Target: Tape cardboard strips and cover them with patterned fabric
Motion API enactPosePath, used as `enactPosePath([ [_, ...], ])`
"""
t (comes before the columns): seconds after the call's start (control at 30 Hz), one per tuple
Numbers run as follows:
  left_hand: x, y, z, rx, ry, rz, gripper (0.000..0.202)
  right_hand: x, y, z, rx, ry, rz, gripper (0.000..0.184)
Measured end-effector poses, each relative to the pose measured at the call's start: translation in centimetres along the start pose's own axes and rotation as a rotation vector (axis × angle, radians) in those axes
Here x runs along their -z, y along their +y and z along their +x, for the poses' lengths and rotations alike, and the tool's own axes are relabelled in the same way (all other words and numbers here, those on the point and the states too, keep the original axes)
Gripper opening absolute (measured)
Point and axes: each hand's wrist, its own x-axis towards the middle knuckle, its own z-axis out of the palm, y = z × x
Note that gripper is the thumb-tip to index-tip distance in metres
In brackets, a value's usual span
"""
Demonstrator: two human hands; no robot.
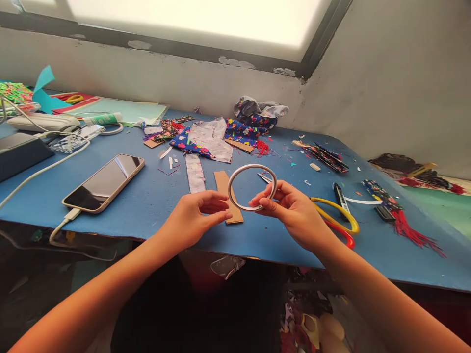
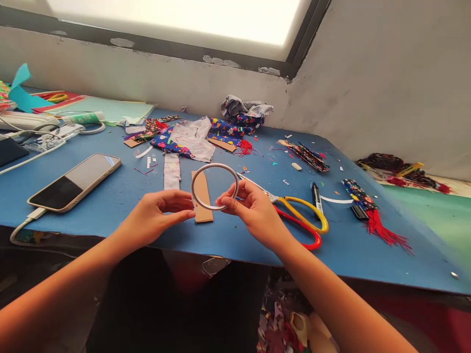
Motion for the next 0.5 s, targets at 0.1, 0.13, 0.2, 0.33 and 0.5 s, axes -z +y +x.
enactPosePath([
  [0.1,-0.3,0.0,0.3,-0.018,-0.016,0.022,0.021,0.3,0.2,-0.1,-0.014,-0.012,0.015,0.020],
  [0.13,-0.4,0.0,0.4,-0.024,-0.018,0.035,0.020,0.4,0.3,-0.2,-0.018,-0.014,0.021,0.020],
  [0.2,-0.5,0.0,0.5,-0.020,-0.019,0.042,0.023,0.6,0.4,-0.3,-0.029,-0.008,0.033,0.020],
  [0.33,-0.7,0.0,0.7,0.000,-0.066,-0.007,0.022,1.0,0.6,-0.5,-0.040,-0.012,0.045,0.020],
  [0.5,-0.7,0.0,0.5,-0.012,-0.109,0.026,0.015,1.5,0.7,-0.9,-0.037,-0.029,-0.007,0.020],
])
